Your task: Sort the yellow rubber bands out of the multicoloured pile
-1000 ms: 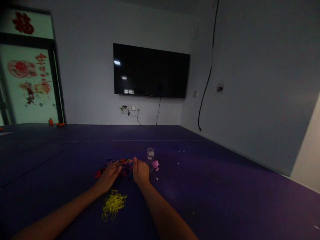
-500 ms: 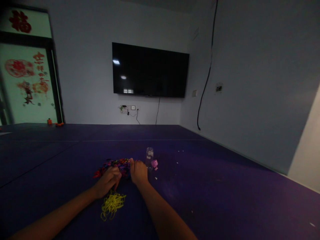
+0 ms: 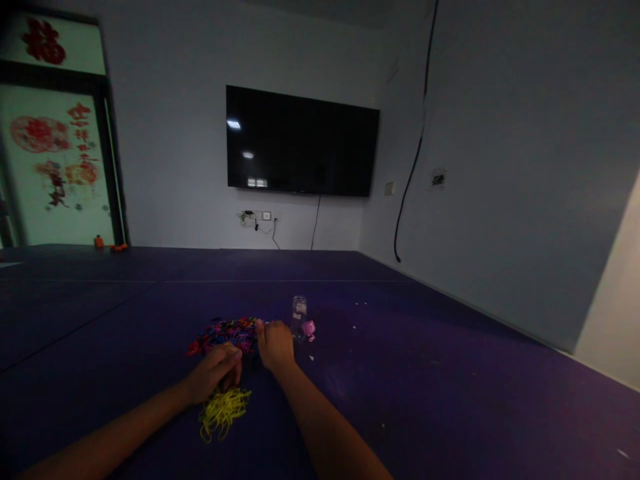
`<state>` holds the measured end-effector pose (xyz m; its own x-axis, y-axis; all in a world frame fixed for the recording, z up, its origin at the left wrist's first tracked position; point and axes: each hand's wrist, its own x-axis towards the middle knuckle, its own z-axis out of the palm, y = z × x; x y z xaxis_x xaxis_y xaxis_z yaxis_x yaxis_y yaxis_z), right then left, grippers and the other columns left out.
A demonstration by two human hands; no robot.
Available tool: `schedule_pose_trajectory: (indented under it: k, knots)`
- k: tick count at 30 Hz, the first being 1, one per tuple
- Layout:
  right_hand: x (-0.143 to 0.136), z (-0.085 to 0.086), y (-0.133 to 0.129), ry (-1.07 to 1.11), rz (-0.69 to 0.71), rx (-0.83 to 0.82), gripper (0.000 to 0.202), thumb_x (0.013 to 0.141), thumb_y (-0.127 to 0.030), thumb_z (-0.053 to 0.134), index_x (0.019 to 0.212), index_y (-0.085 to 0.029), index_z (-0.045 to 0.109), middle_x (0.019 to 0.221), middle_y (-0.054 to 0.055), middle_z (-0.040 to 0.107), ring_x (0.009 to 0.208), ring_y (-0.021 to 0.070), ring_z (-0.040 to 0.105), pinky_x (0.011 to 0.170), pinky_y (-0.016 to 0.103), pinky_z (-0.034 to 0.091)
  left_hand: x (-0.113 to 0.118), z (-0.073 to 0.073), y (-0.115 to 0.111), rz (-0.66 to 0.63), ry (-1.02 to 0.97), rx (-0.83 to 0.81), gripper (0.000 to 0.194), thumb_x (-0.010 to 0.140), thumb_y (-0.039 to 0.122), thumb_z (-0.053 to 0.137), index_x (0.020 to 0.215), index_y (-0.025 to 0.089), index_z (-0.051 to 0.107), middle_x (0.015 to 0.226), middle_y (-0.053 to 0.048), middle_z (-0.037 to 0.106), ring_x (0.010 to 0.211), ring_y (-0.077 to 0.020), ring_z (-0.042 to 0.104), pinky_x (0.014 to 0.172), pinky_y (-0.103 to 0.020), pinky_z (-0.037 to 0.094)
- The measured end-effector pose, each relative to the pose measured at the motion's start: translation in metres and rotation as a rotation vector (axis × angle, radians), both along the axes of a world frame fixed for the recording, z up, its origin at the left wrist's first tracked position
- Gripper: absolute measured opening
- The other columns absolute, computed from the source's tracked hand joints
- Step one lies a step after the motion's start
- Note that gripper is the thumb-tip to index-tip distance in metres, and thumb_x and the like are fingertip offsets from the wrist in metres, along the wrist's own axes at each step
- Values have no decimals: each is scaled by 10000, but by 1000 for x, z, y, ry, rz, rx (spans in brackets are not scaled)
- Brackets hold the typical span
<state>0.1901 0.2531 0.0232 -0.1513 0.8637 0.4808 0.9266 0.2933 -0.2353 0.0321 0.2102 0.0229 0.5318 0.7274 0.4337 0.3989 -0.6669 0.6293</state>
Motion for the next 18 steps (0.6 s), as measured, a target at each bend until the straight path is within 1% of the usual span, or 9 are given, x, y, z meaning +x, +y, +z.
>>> schedule_pose_trajectory:
  k: [2,4,6,8,10,12,15,18]
  knots:
    - [0,0,0,10,8,-5,685,963,-422,87,852,-98,680,855,182,667,858,226,616,769,295,396,-2,2,3,68,-30,83,631,915,526,188,563,178,579,517,3,531,525,-126,531,649,-260,424]
    - [0,0,0,28,23,-19,669,965,-422,103,855,-98,678,863,176,667,873,220,612,781,288,392,-5,4,8,143,-25,177,575,919,501,223,615,180,591,630,-18,580,637,-150,558,677,-276,430]
    - [0,1,0,53,49,-32,651,967,-417,115,869,-100,675,870,166,668,879,211,609,783,277,390,-10,6,14,209,34,281,507,923,458,265,640,184,586,666,-27,589,706,-173,549,698,-298,429]
    - [1,1,1,94,85,-38,642,971,-413,112,894,-108,673,875,152,670,894,198,605,790,264,386,-15,6,20,240,140,376,423,921,390,316,665,186,583,695,-38,601,755,-190,535,720,-319,424]
    - [2,1,2,147,109,-36,645,972,-414,102,910,-119,672,880,138,673,908,185,603,799,251,381,-18,6,24,240,257,426,316,905,293,364,728,184,602,765,-56,624,812,-204,530,755,-339,422]
    - [3,0,3,187,106,-30,653,972,-417,94,912,-121,673,880,133,674,908,179,605,799,244,378,-18,4,27,213,352,432,240,876,193,392,827,186,626,870,-70,644,901,-217,529,815,-365,414]
    - [3,-1,5,191,84,-19,650,973,-415,100,906,-115,674,870,137,675,886,186,613,786,249,378,-16,2,27,146,432,413,281,855,129,404,998,222,627,1048,-58,644,1093,-236,476,929,-416,368]
    - [2,-2,5,138,80,-17,636,974,-407,118,891,-112,675,863,144,676,870,195,617,773,257,381,-15,1,27,109,467,384,326,856,147,437,1116,267,593,1139,-34,628,1187,-243,422,977,-447,334]
